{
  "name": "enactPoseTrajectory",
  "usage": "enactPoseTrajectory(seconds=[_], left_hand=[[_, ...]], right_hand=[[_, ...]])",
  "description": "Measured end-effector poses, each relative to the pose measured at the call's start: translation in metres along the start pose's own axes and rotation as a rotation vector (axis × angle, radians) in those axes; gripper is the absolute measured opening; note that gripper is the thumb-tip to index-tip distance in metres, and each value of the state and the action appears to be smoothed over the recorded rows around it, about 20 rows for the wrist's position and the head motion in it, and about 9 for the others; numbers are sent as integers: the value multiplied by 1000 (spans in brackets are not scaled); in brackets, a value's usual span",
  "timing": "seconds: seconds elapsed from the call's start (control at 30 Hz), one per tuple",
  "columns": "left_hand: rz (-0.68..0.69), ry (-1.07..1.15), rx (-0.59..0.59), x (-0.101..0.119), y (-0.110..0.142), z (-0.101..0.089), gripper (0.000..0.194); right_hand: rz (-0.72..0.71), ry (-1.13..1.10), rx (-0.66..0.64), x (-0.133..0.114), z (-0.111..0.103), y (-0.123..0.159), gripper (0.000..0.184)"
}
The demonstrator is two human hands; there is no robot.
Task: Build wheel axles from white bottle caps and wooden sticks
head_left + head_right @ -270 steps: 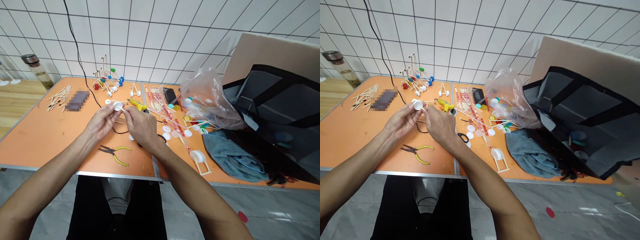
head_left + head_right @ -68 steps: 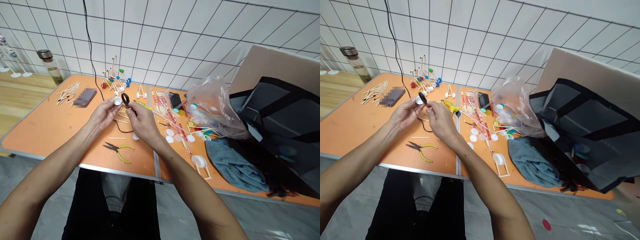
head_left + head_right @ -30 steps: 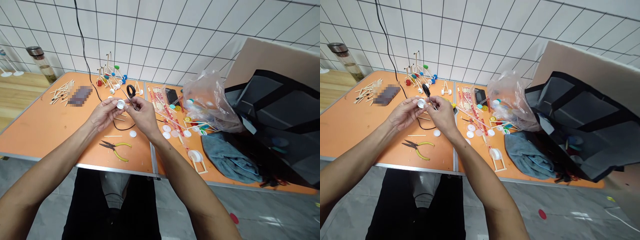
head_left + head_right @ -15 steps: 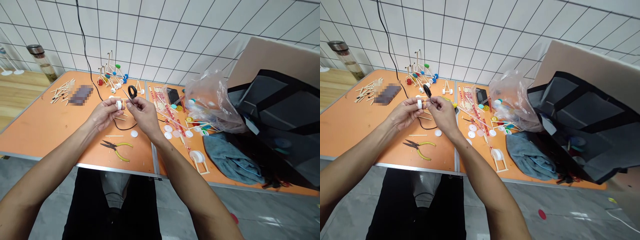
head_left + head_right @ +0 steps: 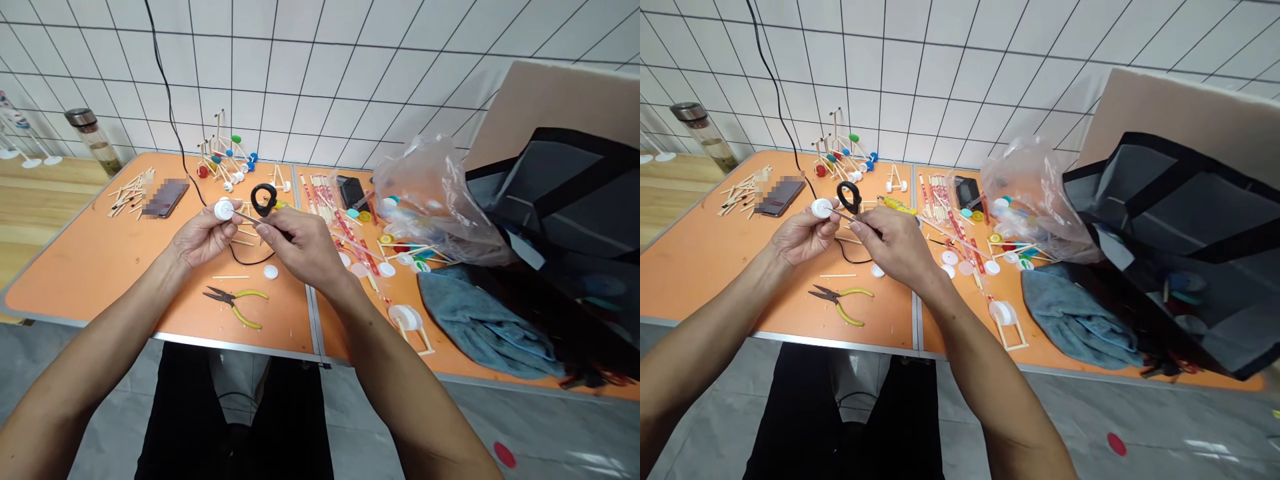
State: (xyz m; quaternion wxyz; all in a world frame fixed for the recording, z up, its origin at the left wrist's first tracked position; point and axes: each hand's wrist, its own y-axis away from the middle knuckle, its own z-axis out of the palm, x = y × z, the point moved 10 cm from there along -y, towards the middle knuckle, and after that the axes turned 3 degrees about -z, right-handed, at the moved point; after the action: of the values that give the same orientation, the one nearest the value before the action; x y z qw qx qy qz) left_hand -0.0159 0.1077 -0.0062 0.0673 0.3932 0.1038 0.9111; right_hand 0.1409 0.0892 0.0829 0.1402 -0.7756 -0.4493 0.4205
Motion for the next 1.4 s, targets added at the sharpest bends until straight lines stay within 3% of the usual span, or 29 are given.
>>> enactPoseTrajectory(seconds=[0.37, 0.57, 0.83, 1.13, 1.4], left_hand=[[-14, 47, 86, -2, 4, -5, 36], [-19, 1, 9, -1, 3, -3, 27], [-13, -42, -43, -1, 3, 2, 30], [2, -99, -42, -2, -1, -5, 26], [10, -118, -50, 0, 2, 4, 30]], right_hand=[[-6, 139, -31, -6, 9, 2, 35], [-1, 132, -19, -6, 6, 2, 35], [3, 131, -35, -10, 8, 2, 36], [18, 141, -56, -8, 12, 2, 35], [19, 202, -75, -8, 14, 4, 36]])
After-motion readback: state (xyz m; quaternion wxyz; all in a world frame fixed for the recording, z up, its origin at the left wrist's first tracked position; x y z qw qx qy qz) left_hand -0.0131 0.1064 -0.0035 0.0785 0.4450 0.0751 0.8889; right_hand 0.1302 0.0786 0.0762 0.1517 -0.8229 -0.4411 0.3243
